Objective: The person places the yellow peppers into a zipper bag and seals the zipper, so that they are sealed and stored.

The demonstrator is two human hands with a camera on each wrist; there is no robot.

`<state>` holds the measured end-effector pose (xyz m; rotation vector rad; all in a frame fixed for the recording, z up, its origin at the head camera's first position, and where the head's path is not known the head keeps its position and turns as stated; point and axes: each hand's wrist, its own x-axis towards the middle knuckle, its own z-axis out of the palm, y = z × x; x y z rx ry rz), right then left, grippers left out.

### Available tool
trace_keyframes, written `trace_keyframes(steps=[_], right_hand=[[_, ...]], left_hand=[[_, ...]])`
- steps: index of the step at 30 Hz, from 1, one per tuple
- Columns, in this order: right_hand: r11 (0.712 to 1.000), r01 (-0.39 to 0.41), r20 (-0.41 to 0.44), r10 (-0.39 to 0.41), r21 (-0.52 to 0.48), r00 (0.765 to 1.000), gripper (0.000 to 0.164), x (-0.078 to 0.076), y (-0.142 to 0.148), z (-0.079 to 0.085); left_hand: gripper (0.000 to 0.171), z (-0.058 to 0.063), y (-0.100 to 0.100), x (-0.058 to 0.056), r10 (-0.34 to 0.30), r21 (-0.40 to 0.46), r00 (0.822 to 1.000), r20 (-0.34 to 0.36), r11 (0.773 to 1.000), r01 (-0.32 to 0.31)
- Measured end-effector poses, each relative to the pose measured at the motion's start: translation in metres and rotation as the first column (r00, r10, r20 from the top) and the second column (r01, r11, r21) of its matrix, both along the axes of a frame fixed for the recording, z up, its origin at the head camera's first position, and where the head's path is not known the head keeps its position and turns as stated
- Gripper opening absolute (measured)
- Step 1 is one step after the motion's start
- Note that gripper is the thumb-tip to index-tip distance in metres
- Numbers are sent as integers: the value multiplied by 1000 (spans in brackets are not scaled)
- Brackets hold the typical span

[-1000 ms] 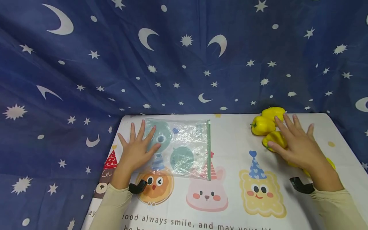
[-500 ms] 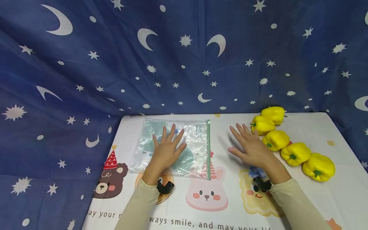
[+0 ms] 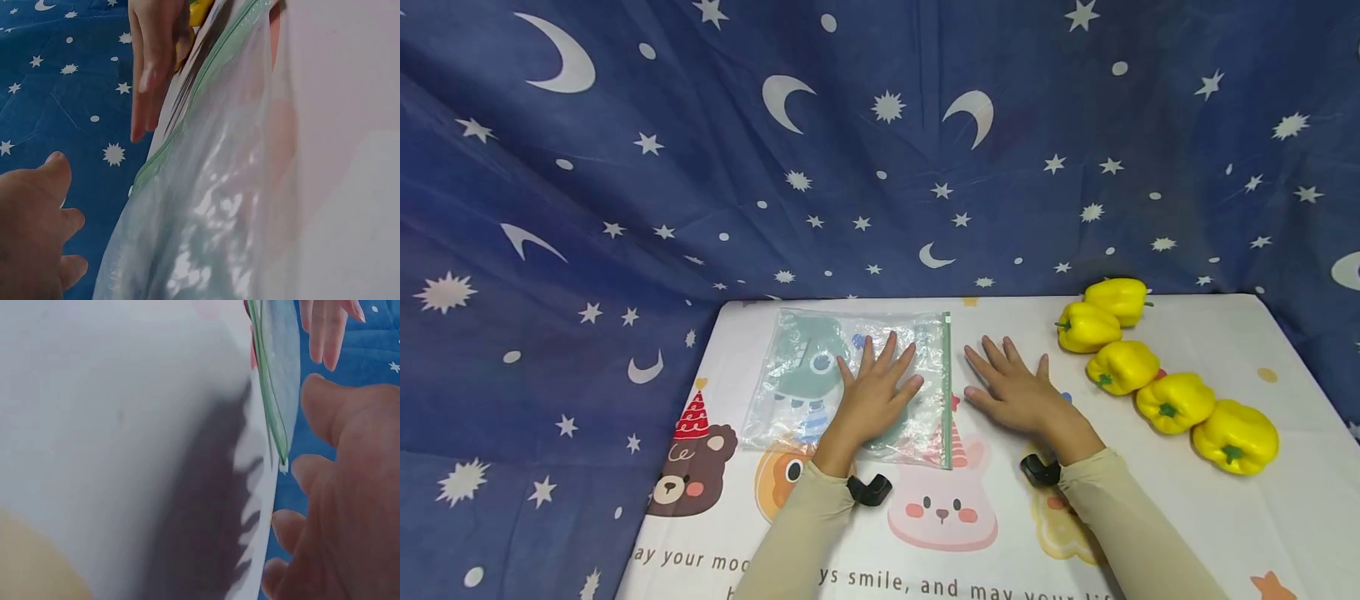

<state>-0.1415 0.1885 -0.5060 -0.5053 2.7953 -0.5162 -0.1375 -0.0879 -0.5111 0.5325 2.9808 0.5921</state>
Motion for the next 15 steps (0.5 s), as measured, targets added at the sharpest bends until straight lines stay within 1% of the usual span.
trace_keyframes(steps=[3, 5, 10, 15], right_hand=[[1000, 13, 49, -14, 16, 999, 73, -1, -5, -2], [999, 18, 66, -20, 32, 998, 73, -2, -8, -3], [997, 10, 86, -16, 70, 996, 74, -4, -15, -4], [995, 5, 89, -13, 95, 996, 76, -4, -19, -7]], left_hand=[[67, -3, 4, -1, 1, 16, 1000, 6, 1000, -1], [67, -6, 5, -2, 1, 20, 1000, 13, 1000, -1], [66, -15, 6, -2, -1, 4, 999, 33, 1000, 0], [65, -20, 6, -2, -13, -29, 999, 49, 999, 14]])
